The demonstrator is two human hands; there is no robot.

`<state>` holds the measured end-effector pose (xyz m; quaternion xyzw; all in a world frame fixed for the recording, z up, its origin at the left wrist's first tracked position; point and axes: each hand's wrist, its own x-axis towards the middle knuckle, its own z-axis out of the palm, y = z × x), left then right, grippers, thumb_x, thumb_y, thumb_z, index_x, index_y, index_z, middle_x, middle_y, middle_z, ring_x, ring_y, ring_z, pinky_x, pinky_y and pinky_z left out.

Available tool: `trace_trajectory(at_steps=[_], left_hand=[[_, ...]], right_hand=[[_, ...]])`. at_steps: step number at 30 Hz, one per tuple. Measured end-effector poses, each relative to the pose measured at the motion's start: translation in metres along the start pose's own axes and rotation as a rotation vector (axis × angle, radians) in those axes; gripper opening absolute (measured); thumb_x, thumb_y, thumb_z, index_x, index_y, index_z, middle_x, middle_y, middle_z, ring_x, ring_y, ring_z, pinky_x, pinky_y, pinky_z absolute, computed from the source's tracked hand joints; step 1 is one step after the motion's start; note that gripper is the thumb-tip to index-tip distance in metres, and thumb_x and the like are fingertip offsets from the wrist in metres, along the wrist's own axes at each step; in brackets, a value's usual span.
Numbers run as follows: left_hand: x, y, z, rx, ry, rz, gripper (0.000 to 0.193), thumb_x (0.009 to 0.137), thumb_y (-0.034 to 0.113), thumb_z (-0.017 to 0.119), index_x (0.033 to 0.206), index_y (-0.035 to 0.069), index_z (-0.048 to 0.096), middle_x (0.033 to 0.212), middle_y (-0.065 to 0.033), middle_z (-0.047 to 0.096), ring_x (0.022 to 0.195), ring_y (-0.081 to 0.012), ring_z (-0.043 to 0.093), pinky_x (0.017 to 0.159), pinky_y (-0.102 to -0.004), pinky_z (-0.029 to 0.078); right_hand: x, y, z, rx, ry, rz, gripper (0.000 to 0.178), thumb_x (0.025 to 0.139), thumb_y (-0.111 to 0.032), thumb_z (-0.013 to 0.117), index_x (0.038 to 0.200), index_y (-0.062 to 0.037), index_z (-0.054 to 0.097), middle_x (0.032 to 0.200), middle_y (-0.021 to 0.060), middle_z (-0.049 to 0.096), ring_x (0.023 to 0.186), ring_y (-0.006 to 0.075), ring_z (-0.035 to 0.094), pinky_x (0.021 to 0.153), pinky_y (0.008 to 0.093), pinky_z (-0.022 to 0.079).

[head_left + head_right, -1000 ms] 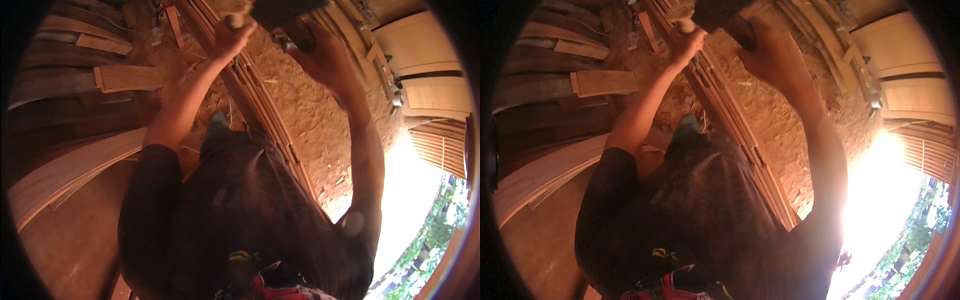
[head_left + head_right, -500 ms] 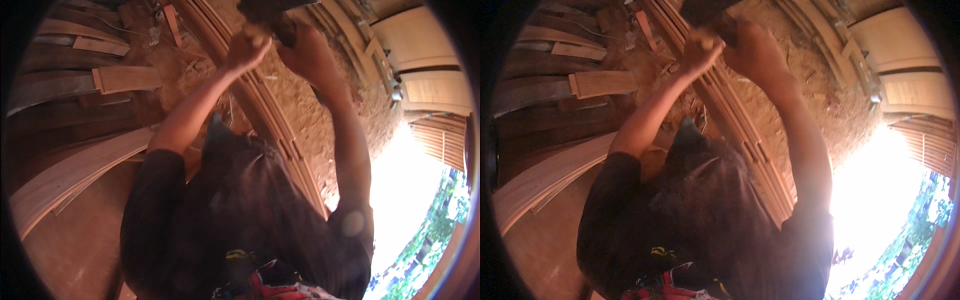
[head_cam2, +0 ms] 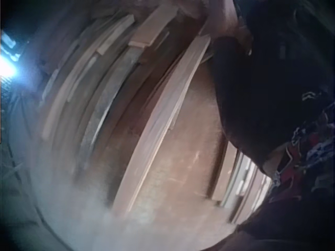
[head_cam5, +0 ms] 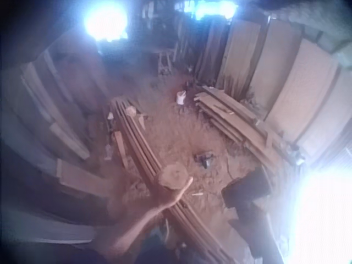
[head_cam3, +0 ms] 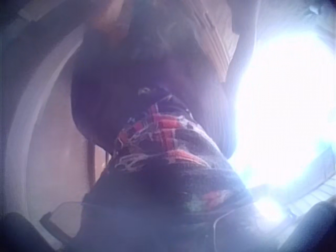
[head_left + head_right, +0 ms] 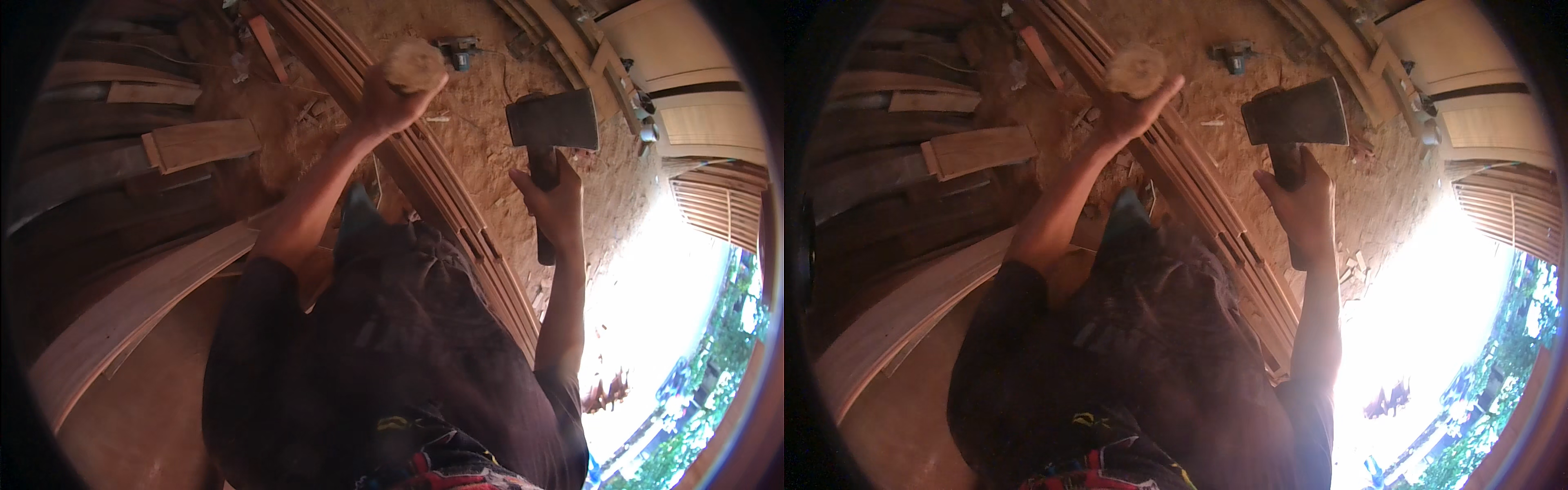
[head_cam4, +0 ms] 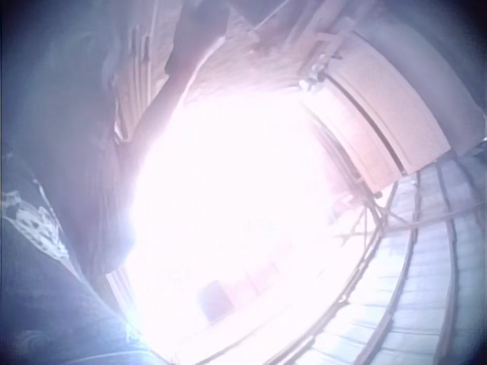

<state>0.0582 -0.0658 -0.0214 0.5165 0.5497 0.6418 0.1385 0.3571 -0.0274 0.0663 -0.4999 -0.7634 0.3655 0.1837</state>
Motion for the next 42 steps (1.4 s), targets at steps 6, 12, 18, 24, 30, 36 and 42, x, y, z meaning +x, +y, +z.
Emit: trace_trajectory(at_steps=[6,12,18,24,30,36,42], left_hand=[[-0.001,0.016,0.011,0.077,0.203,-0.310,0.026,0.089,0.028,0.089,0.091,0.009,0.070,0.078,0.0016,0.069,0.076,-0.0150,0.070,0.067,-0.0345,0.058],[0.021,0.054,-0.020,0.257,-0.141,-0.273,0.026,0.093,0.031,0.082,0.100,0.007,0.074,0.090,-0.0024,0.075,0.083,-0.0156,0.074,0.076,-0.0356,0.061],[0.033,0.035,-0.014,0.399,-0.055,0.205,0.024,0.094,0.031,0.081,0.098,0.009,0.074,0.087,-0.0037,0.075,0.082,-0.0162,0.074,0.075,-0.0368,0.063],[0.080,0.050,-0.026,-0.771,-0.115,-0.210,0.030,0.091,0.021,0.085,0.094,0.009,0.057,0.071,-0.0066,0.063,0.055,-0.0181,0.061,0.051,-0.0335,0.051],[0.084,0.044,-0.034,-0.396,-0.149,-0.164,0.031,0.103,0.040,0.068,0.095,0.011,0.060,0.076,-0.0022,0.058,0.065,-0.0144,0.057,0.064,-0.0333,0.049],[0.063,0.033,-0.043,-0.457,0.047,-0.305,0.025,0.102,0.030,0.072,0.095,0.010,0.060,0.070,0.0003,0.051,0.065,-0.0145,0.055,0.065,-0.0342,0.050],[0.056,0.058,-0.025,-0.358,-0.082,-0.280,0.019,0.099,0.021,0.073,0.090,0.011,0.059,0.071,-0.0011,0.053,0.063,-0.0155,0.057,0.064,-0.0333,0.050]], right_hand=[[-0.001,0.006,0.008,0.076,-0.020,0.168,0.039,0.086,-0.021,0.088,0.111,-0.0011,0.064,0.072,0.0008,0.061,0.056,0.0085,0.057,0.049,0.0270,0.046],[0.006,0.025,0.018,0.206,-0.065,0.330,0.038,0.085,-0.021,0.089,0.107,-0.0024,0.064,0.070,0.0008,0.061,0.055,0.0088,0.057,0.049,0.0267,0.046],[0.009,0.045,0.025,0.171,-0.138,0.433,0.038,0.085,-0.021,0.089,0.104,-0.0028,0.063,0.070,0.0009,0.061,0.055,0.0090,0.058,0.049,0.0268,0.047],[-0.002,0.054,0.032,0.304,-0.126,0.474,0.038,0.085,-0.021,0.090,0.105,-0.0026,0.063,0.070,0.0014,0.061,0.053,0.0089,0.058,0.048,0.0264,0.046],[-0.021,0.075,0.029,0.382,-0.101,0.492,0.039,0.086,-0.018,0.089,0.109,0.0006,0.063,0.070,0.0022,0.061,0.051,0.0089,0.056,0.047,0.0272,0.044],[-0.040,0.081,0.024,0.426,-0.056,0.514,0.040,0.086,-0.018,0.089,0.109,0.0021,0.062,0.071,0.0022,0.062,0.050,0.0090,0.056,0.046,0.0262,0.043],[-0.054,0.075,0.027,0.443,-0.029,0.565,0.034,0.086,-0.019,0.087,0.102,-0.0045,0.061,0.064,0.0006,0.057,0.047,0.0091,0.052,0.043,0.0268,0.041]])
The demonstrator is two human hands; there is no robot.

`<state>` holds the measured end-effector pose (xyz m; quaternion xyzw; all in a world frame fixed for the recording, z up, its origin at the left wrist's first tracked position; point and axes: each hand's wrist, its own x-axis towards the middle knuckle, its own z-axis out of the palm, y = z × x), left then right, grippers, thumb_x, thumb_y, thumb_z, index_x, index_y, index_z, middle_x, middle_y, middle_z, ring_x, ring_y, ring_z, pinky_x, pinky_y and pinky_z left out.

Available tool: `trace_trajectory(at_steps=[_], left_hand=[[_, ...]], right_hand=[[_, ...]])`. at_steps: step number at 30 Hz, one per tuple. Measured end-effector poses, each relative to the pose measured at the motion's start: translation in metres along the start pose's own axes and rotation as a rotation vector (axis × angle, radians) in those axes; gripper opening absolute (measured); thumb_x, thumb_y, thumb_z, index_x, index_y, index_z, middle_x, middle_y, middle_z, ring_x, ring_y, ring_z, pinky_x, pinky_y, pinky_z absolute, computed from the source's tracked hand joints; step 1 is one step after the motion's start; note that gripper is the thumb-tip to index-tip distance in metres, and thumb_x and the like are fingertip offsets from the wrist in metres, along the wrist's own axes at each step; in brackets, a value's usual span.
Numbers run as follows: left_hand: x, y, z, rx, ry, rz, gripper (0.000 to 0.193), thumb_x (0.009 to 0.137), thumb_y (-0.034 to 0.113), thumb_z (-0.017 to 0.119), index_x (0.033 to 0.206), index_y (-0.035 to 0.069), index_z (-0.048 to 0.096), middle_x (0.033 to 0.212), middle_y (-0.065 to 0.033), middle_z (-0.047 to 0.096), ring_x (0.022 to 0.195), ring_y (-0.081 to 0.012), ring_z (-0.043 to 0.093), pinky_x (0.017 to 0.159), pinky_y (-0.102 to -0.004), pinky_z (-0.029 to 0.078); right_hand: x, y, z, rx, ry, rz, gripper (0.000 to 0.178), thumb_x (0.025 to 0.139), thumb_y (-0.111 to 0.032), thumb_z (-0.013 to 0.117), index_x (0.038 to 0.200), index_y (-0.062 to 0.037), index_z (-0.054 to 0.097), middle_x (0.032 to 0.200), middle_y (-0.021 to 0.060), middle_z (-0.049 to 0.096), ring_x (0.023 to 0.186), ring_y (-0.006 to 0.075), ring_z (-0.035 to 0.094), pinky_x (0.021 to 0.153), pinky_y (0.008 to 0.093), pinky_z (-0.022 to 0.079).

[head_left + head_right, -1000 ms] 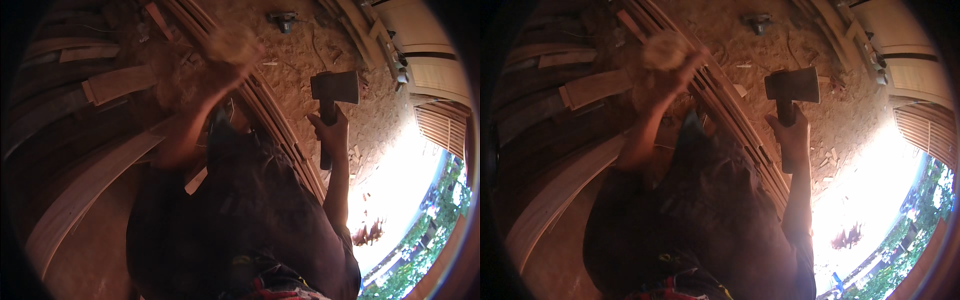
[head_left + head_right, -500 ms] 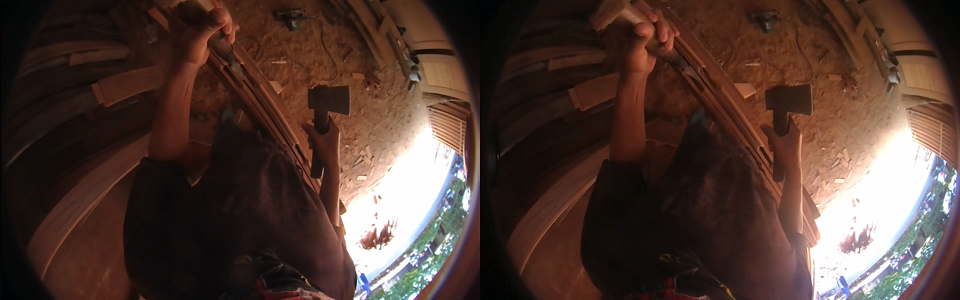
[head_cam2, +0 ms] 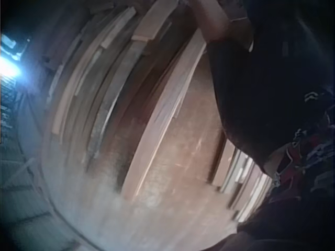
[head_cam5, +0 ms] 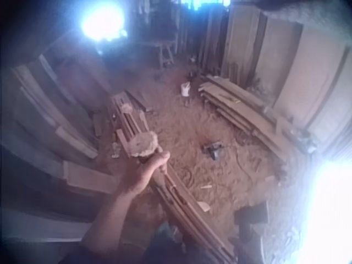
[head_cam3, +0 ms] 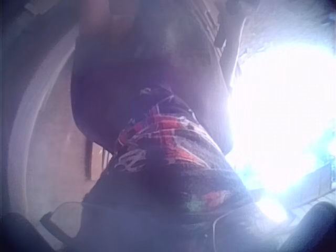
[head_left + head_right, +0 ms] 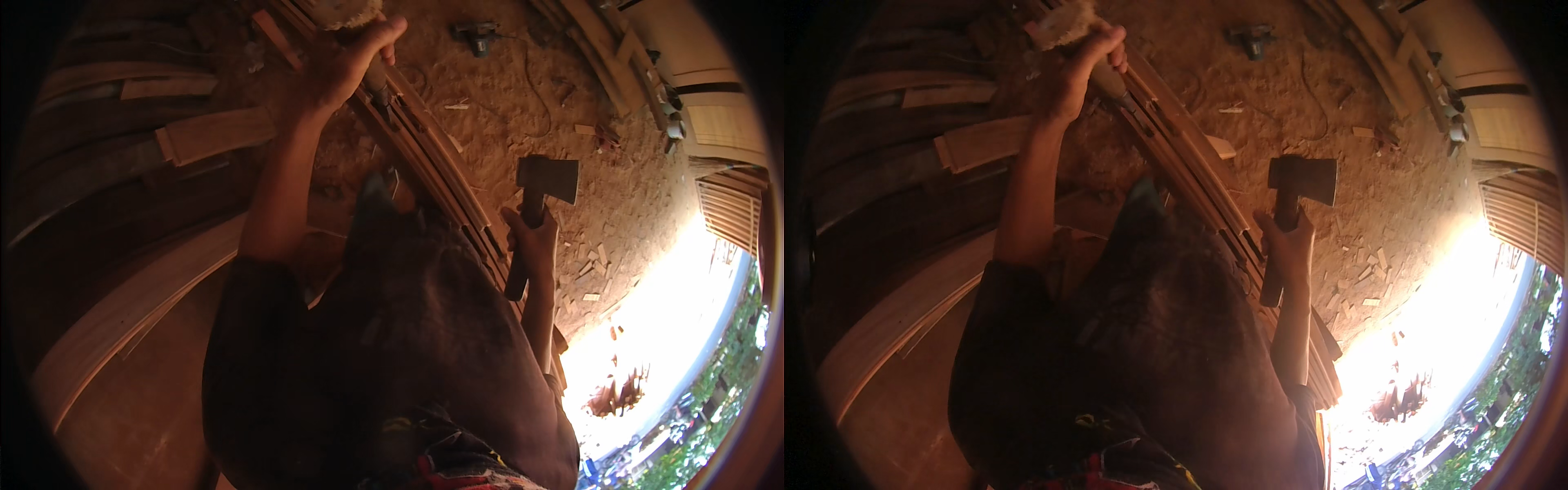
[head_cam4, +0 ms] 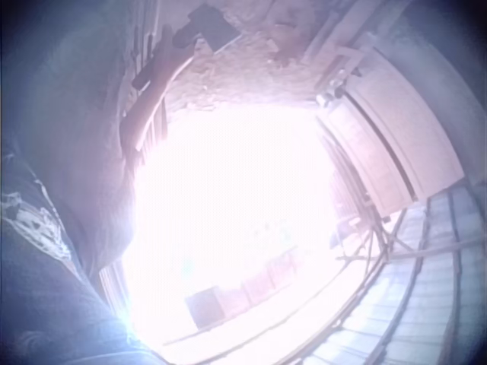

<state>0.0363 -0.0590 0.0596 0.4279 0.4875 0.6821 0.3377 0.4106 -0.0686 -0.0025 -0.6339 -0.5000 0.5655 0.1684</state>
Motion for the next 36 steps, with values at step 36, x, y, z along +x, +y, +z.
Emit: trace_trajectory(at_steps=[36], left_hand=[[-0.010,-0.059,0.004,0.488,0.012,-0.060,0.019,0.097,0.023,0.073,0.110,0.009,0.074,0.082,-0.0058,0.074,0.076,-0.0190,0.075,0.067,-0.0410,0.062]], right_hand=[[-0.033,-0.272,-0.004,-0.716,0.255,-1.407,0.051,0.088,-0.022,0.084,0.128,0.0010,0.063,0.101,0.0185,0.076,0.089,0.0321,0.076,0.079,0.0443,0.060]])
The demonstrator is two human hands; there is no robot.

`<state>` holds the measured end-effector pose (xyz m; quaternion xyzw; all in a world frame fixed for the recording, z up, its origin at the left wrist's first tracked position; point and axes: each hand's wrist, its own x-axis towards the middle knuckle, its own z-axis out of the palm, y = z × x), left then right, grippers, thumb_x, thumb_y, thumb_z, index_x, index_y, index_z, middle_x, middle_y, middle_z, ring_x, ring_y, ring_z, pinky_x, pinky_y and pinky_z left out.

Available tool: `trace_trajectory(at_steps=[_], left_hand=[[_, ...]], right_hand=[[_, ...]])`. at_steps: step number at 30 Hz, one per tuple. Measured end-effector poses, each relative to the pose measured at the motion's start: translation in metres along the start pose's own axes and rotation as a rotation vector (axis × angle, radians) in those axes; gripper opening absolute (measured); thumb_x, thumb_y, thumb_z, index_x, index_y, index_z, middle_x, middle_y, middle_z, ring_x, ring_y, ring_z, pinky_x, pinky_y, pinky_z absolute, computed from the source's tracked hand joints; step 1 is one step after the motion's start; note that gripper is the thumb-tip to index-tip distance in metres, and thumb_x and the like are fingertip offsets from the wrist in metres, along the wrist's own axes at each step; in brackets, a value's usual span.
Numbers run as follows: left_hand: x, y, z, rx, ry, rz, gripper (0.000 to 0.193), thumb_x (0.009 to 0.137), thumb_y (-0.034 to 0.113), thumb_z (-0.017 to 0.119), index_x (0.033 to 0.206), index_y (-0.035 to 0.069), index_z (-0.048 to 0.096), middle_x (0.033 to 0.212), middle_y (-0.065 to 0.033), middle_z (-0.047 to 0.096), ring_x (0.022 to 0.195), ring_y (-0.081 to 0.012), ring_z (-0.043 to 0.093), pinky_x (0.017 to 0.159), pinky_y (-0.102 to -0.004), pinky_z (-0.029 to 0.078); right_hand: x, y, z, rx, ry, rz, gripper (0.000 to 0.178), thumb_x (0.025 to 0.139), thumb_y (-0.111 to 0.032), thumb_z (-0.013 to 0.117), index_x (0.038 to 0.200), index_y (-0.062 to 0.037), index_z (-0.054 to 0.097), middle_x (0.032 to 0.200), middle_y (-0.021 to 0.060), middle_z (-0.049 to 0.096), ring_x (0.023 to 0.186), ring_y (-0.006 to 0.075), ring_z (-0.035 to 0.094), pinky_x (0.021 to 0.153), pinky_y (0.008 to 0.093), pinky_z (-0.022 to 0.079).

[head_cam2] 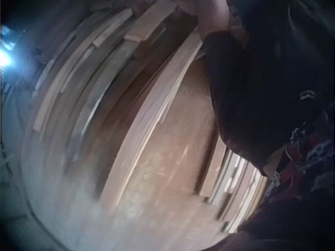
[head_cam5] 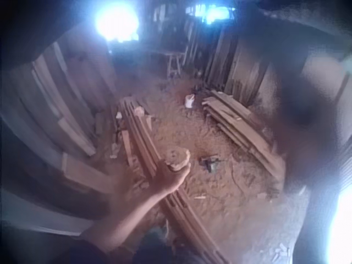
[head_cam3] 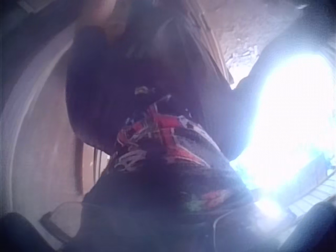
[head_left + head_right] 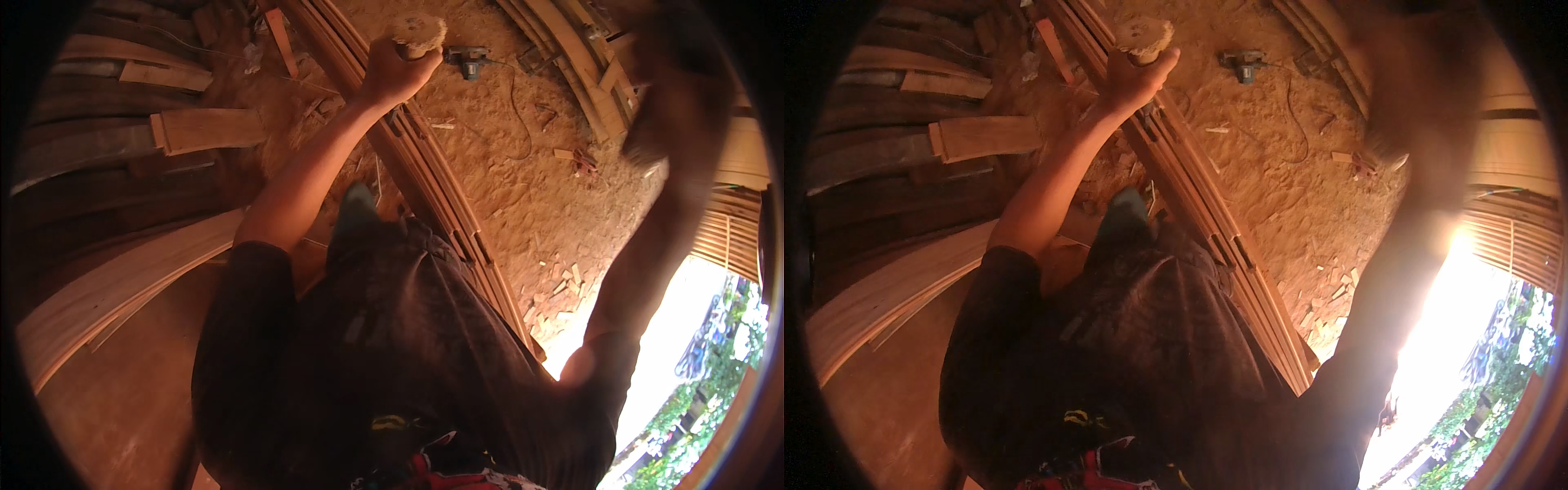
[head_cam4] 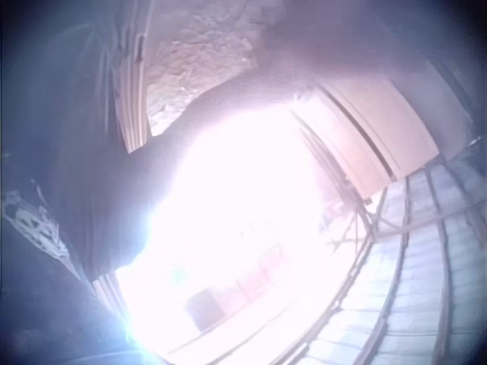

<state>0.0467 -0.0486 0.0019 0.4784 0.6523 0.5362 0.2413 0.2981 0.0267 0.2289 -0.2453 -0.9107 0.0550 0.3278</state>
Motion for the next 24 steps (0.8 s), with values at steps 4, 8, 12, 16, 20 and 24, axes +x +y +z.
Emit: trace_trajectory(at_steps=[4,8,12,16,20,24], left_hand=[[-0.005,-0.004,0.005,-0.072,0.130,0.094,0.022,0.093,0.023,0.077,0.109,0.007,0.074,0.084,-0.0067,0.075,0.078,-0.0191,0.075,0.069,-0.0406,0.062],[-0.005,-0.009,0.011,0.062,0.117,0.151,0.025,0.089,0.022,0.080,0.106,0.005,0.075,0.087,-0.0076,0.076,0.081,-0.0192,0.076,0.071,-0.0400,0.062],[0.005,-0.023,-0.007,-0.106,0.159,0.111,0.020,0.094,0.024,0.076,0.096,0.004,0.075,0.080,-0.0064,0.074,0.081,-0.0173,0.075,0.064,-0.0393,0.060],[0.006,-0.011,0.002,0.065,0.132,0.339,0.021,0.098,0.027,0.073,0.094,0.008,0.067,0.078,-0.0057,0.069,0.065,-0.0188,0.067,0.060,-0.0402,0.058],[-0.010,-0.005,0.014,-0.036,0.174,0.455,0.028,0.096,0.034,0.077,0.092,0.009,0.066,0.067,-0.0007,0.062,0.054,-0.0159,0.061,0.052,-0.0322,0.055],[0.007,-0.009,-0.011,-0.125,0.091,-0.077,0.030,0.094,0.035,0.081,0.084,0.010,0.067,0.071,0.0001,0.064,0.063,-0.0133,0.065,0.055,-0.0317,0.053]], right_hand=[[-0.011,-0.002,0.024,-0.057,0.003,-0.067,0.052,0.088,-0.023,0.085,0.128,0.0024,0.064,0.104,0.0182,0.076,0.093,0.0302,0.076,0.082,0.0422,0.060],[-0.026,-0.014,0.114,-0.037,-0.347,0.059,0.054,0.087,-0.023,0.085,0.129,0.0038,0.064,0.108,0.0178,0.076,0.097,0.0283,0.075,0.085,0.0402,0.059],[-0.034,-0.004,0.080,0.041,-0.399,0.154,0.055,0.087,-0.023,0.086,0.129,0.0052,0.065,0.111,0.0174,0.076,0.100,0.0265,0.075,0.088,0.0381,0.058],[-0.061,-0.007,0.065,0.155,-0.272,0.392,0.054,0.087,-0.023,0.085,0.128,0.0057,0.066,0.108,0.0186,0.076,0.098,0.0268,0.075,0.087,0.0384,0.058],[-0.086,0.011,0.065,0.251,-0.145,0.541,0.050,0.086,-0.024,0.083,0.124,0.0042,0.067,0.098,0.0215,0.078,0.088,0.0291,0.076,0.081,0.0417,0.058],[-0.105,0.027,0.067,0.308,-0.237,0.781,0.049,0.086,-0.024,0.084,0.123,0.0035,0.068,0.099,0.0202,0.077,0.089,0.0267,0.075,0.082,0.0412,0.058]])
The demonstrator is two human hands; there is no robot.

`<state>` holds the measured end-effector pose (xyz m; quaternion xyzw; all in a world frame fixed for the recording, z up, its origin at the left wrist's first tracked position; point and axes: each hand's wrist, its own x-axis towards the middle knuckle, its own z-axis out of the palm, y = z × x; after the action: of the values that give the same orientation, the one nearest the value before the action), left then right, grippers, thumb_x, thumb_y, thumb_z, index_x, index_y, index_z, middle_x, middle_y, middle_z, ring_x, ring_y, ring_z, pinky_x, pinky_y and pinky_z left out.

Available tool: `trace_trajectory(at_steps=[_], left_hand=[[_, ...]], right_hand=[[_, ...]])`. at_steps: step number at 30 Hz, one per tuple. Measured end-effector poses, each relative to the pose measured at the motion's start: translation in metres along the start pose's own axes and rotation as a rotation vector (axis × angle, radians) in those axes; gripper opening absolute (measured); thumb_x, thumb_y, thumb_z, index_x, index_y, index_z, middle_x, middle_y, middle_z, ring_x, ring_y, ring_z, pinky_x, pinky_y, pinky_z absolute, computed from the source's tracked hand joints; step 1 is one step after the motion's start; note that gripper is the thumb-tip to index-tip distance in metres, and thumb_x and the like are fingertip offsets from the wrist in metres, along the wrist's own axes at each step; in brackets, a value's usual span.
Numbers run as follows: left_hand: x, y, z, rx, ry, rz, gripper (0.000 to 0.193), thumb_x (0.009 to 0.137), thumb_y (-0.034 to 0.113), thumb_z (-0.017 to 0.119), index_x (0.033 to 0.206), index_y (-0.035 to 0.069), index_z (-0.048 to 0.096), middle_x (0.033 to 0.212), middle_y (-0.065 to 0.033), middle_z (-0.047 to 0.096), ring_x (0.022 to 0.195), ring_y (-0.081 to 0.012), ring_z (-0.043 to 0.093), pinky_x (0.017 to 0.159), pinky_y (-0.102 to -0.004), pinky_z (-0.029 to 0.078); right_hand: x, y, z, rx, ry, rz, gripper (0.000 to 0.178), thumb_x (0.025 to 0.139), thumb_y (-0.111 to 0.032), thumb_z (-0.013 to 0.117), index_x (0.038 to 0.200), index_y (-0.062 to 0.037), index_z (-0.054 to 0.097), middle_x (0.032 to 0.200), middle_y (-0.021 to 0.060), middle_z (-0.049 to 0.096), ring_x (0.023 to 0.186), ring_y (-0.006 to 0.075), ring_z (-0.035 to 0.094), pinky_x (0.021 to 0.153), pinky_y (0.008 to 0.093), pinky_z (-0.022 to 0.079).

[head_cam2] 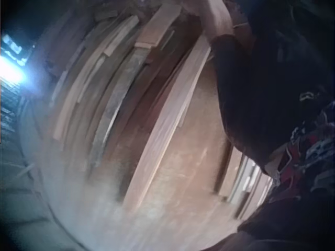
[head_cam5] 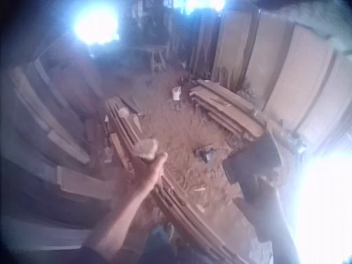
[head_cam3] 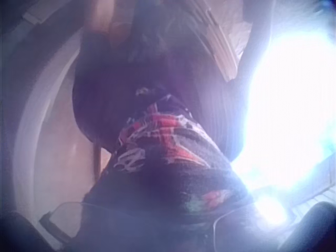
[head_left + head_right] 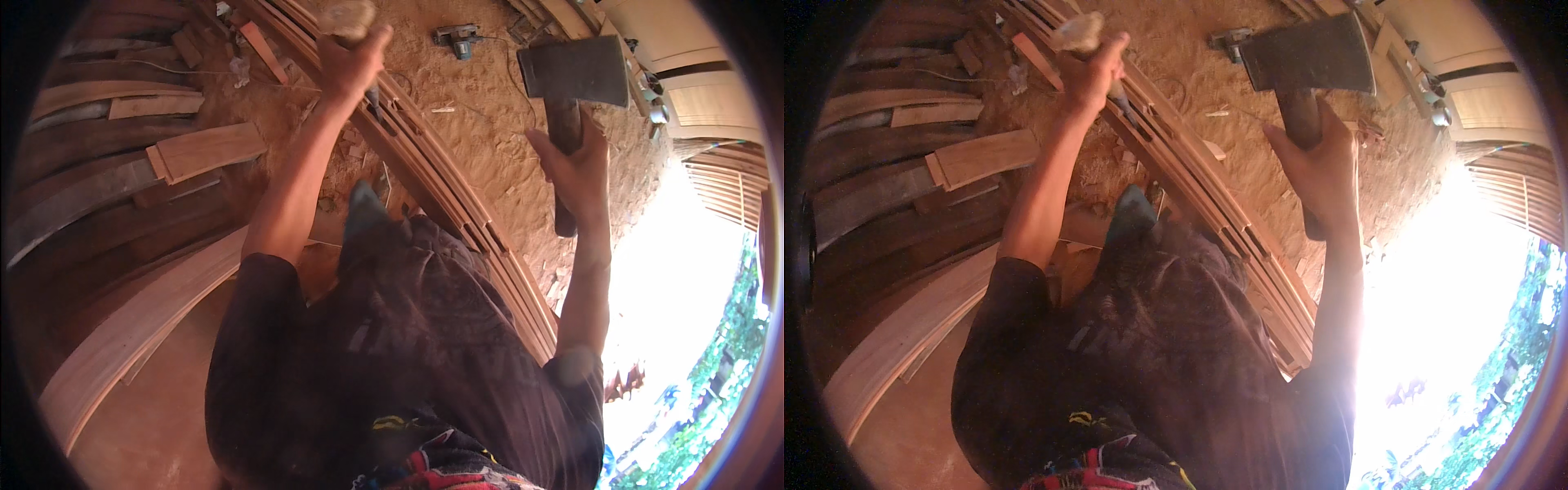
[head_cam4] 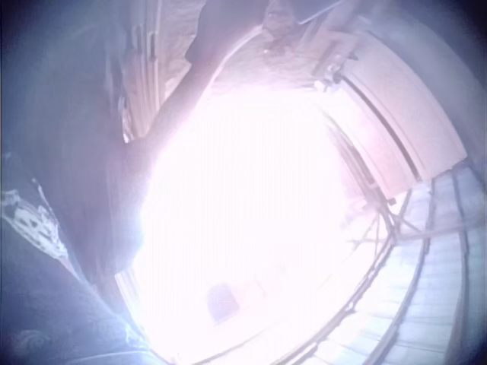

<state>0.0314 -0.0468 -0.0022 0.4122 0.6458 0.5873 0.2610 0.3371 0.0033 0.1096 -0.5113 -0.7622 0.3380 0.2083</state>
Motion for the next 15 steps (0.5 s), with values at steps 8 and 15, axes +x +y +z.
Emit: trace_trajectory(at_steps=[8,15], left_hand=[[0.010,-0.010,-0.032,-0.113,-0.134,0.381,0.025,0.094,0.017,0.075,0.073,0.014,0.062,0.065,-0.0004,0.062,0.061,-0.0122,0.065,0.053,-0.0305,0.053],[-0.008,-0.005,0.013,0.033,-0.005,0.526,0.022,0.091,0.024,0.081,0.081,0.013,0.064,0.069,0.0033,0.060,0.060,-0.0116,0.058,0.057,-0.0303,0.048]], right_hand=[[-0.006,0.044,0.019,0.069,-0.057,0.145,0.053,0.084,-0.027,0.086,0.123,0.0044,0.068,0.102,0.0193,0.076,0.092,0.0262,0.074,0.083,0.0407,0.057],[-0.006,0.066,0.036,0.082,-0.096,0.184,0.045,0.085,-0.024,0.087,0.115,0.0018,0.066,0.076,0.0047,0.065,0.061,0.0124,0.060,0.055,0.0294,0.049]])
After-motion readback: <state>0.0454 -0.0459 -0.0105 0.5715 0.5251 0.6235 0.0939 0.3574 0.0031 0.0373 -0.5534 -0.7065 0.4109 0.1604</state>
